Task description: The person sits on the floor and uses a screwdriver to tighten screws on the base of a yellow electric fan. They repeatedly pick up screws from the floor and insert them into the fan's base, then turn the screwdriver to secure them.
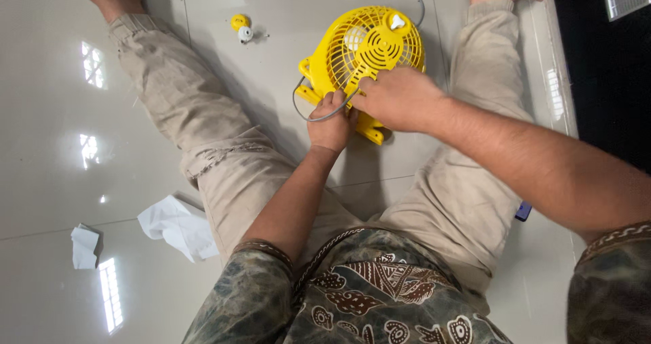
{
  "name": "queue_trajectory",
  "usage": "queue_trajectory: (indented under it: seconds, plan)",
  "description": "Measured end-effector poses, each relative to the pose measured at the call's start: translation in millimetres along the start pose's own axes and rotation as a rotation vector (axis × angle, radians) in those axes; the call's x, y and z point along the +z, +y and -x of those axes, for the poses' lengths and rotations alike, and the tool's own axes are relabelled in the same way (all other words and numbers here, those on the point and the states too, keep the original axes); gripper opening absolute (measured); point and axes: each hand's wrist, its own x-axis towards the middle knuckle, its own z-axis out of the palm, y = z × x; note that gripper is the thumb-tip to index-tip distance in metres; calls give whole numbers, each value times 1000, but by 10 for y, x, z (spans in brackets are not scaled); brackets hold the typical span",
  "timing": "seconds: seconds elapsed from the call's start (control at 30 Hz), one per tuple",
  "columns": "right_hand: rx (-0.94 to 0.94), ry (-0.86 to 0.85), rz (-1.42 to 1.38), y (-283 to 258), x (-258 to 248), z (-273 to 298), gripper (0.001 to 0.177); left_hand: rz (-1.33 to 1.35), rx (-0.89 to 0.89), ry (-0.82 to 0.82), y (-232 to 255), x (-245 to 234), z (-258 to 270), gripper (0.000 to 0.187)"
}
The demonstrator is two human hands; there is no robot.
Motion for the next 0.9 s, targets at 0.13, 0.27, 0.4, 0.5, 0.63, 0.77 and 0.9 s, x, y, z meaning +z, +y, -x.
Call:
queue_trajectory:
  seconds: [0.13, 0.27, 0.4, 0.5, 0.63, 0.77, 0.9]
  plan:
    - [-84, 36, -9, 78, 45, -19, 11, 25, 19, 27, -19, 34, 15, 33]
    - [33, 22, -53, 36, 159, -46, 13, 31, 13, 13, -15, 39, 5, 34]
    - [154, 36, -138, -49, 241, -87, 14, 8, 4, -12, -25, 25, 17, 34]
    - [291, 25, -191, -119, 273, -131, 16, 10, 6, -11, -3, 44, -12, 34]
    - [380, 29, -171, -240, 270, -174, 17, 14, 14, 2, -17, 7, 19, 34]
    - [158, 94, -4, -115, 194, -122, 15, 16, 10, 19, 4, -13, -21, 31]
    - [117, -42, 3, -16, 231, -132, 14, 17, 7, 3, -14, 9, -3, 33]
